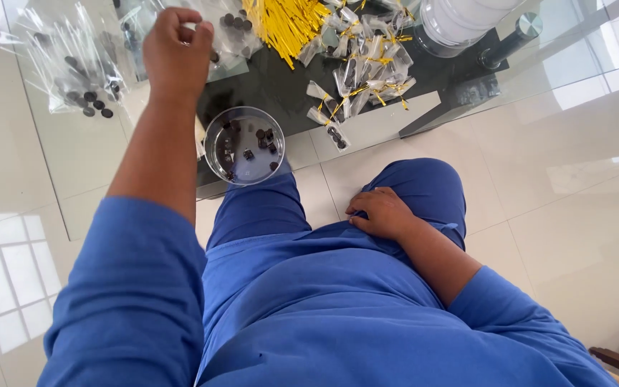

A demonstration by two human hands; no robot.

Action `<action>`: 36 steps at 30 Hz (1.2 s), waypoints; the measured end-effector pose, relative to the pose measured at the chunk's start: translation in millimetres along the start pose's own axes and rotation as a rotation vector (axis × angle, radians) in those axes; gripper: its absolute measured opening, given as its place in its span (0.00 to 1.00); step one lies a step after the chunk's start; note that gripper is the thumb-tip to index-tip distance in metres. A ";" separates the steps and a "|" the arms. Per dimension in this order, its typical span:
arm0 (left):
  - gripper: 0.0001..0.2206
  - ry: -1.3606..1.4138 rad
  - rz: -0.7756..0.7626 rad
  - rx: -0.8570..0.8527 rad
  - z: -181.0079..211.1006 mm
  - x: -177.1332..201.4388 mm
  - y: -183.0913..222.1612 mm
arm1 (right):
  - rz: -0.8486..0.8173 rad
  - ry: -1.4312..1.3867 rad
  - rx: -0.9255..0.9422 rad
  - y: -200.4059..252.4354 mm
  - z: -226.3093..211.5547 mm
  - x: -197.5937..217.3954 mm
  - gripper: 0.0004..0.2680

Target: Manually packaging small black components and yellow sticks into individual plastic bags on a glass table.

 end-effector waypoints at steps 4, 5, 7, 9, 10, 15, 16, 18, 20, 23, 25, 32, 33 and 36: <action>0.15 -0.174 -0.035 -0.006 -37.9 -29.7 -34.9 | 0.027 -0.010 -0.004 4.8 -0.4 2.8 0.11; 0.20 -0.271 -0.063 0.048 -44.1 -33.4 -36.6 | 0.023 -0.019 -0.007 6.3 -0.8 3.2 0.11; 0.24 -0.365 -0.095 0.102 -52.6 -40.5 -39.1 | 0.017 -0.027 -0.016 9.3 0.0 4.7 0.11; 0.25 -0.428 -0.088 0.114 -61.1 -42.1 -39.3 | 0.022 -0.033 -0.017 10.6 -1.0 2.4 0.12; 0.25 -0.432 -0.095 0.117 -65.5 -44.0 -41.6 | 0.016 -0.038 -0.018 10.3 -2.5 4.3 0.12; 0.11 -0.491 -0.174 0.119 -66.7 -41.6 -44.2 | 0.021 -0.083 0.009 7.3 -10.0 7.5 0.11; 0.11 -0.491 -0.176 0.117 -66.5 -38.3 -42.3 | 0.022 -0.085 0.007 8.9 -9.6 8.8 0.11; 0.05 -0.408 -0.169 0.179 -69.2 -30.6 -36.7 | 0.022 -0.137 -0.002 12.1 -9.5 9.3 0.11; 0.04 -0.335 -0.131 0.101 -59.1 -16.9 -26.8 | 0.016 -0.160 -0.023 16.5 -8.6 11.5 0.11; 0.04 -0.148 0.009 -0.064 -57.3 1.5 -15.3 | 0.005 -0.204 -0.055 22.7 -3.0 6.6 0.11; 0.05 -0.038 0.117 -0.152 -40.7 19.7 -2.3 | -0.002 -0.224 -0.059 24.1 -1.5 2.5 0.11; 0.02 0.982 -0.108 0.500 22.6 41.5 88.6 | 0.174 -0.505 0.073 27.7 -23.0 30.0 0.09; 0.04 1.091 -0.205 0.491 24.2 34.5 103.8 | 0.273 -0.587 0.145 30.2 -31.3 43.7 0.09; 0.04 1.244 -0.363 0.459 40.6 9.7 155.1 | 0.533 -0.813 0.208 35.9 -75.4 97.7 0.09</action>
Point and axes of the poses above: each hand's wrist, its own y-axis away from the middle knuckle, its own x-axis out of the back of the hand, z = x × y, the point moved 3 cm from there along -y, towards the middle knuckle, and after that the axes turned 5 degrees about z, right-handed, at the moved point
